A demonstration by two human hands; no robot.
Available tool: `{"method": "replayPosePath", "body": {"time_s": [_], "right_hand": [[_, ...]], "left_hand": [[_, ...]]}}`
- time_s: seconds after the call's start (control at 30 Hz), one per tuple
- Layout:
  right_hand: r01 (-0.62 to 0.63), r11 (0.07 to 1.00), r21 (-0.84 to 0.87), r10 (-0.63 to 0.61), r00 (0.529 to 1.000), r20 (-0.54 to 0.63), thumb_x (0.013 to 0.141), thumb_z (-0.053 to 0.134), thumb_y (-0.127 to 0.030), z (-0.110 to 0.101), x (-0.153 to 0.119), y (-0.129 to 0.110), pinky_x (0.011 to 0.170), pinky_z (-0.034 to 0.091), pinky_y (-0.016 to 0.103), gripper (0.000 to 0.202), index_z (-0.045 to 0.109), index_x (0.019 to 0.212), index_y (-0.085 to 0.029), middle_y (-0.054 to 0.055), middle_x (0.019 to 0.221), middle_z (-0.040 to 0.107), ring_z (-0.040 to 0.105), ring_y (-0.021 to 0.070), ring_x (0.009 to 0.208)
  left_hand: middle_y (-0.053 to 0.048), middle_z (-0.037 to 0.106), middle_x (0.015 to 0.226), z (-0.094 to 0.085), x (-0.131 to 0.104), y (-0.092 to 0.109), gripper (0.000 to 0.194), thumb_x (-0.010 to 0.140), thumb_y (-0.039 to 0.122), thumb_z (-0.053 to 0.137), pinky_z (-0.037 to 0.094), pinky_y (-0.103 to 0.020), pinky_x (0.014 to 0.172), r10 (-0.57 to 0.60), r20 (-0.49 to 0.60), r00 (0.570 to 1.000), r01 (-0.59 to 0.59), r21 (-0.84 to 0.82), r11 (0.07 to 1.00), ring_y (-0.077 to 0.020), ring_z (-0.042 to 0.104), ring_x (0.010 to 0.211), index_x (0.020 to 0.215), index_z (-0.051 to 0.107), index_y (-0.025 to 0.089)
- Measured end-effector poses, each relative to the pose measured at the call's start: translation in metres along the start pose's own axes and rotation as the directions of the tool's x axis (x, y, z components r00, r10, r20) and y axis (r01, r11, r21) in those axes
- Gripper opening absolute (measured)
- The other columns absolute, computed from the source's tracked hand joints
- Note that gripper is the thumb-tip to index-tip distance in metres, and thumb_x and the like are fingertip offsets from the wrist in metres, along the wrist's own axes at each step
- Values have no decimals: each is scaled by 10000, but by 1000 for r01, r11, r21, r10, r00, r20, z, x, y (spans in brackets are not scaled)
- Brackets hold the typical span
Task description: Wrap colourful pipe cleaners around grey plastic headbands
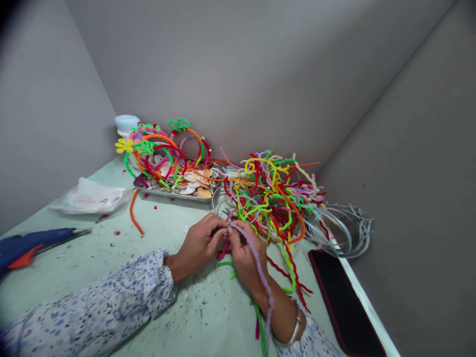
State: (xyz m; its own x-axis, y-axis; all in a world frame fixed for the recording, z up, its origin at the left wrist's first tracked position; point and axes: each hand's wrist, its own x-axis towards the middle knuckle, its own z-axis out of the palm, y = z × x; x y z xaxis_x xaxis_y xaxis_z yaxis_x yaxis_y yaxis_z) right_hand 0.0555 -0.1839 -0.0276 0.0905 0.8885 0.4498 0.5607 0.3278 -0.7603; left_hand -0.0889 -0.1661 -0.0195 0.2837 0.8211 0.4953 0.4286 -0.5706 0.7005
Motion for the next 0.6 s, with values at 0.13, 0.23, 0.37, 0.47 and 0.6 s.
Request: {"method": "replayPosePath", "body": {"time_s": [0.13,0.23,0.37,0.47,0.6], "right_hand": [[-6,1000,8,6,999,43,893,501,-330,-2,2,-5,623,444,270,181,621,820,-215,-2,681,619,556,159,629],[-7,1000,31,6,999,48,900,485,-321,-2,2,-5,654,442,264,196,609,799,-208,1,715,615,553,155,663],[-90,991,103,82,993,79,890,496,-340,-1,0,-1,603,433,264,187,600,822,-201,7,724,628,552,158,632],[-136,981,140,126,989,84,876,516,-363,0,-1,2,573,427,271,181,591,850,-200,10,704,631,554,165,602],[-166,971,174,147,982,116,883,509,-379,1,-1,3,549,425,273,190,566,819,-210,-13,616,592,554,165,557]], "left_hand": [[-38,597,858,0,0,0,165,906,185,456,440,-272,757,9,16,1000,-10,16,1000,-155,555,824,908,621,188],[-40,598,857,0,0,0,168,906,185,456,436,-268,751,8,26,1000,-9,20,1000,-152,552,816,903,624,183],[-39,594,847,0,-1,0,167,907,188,454,434,-266,742,17,37,999,-18,25,1000,-152,550,808,893,620,179],[-37,592,840,1,-1,0,159,900,182,460,435,-264,730,19,40,999,-21,33,999,-150,550,794,885,619,177],[-35,586,826,1,-2,-1,159,900,192,460,434,-261,710,23,46,999,-25,44,999,-147,549,772,878,617,179]]}}
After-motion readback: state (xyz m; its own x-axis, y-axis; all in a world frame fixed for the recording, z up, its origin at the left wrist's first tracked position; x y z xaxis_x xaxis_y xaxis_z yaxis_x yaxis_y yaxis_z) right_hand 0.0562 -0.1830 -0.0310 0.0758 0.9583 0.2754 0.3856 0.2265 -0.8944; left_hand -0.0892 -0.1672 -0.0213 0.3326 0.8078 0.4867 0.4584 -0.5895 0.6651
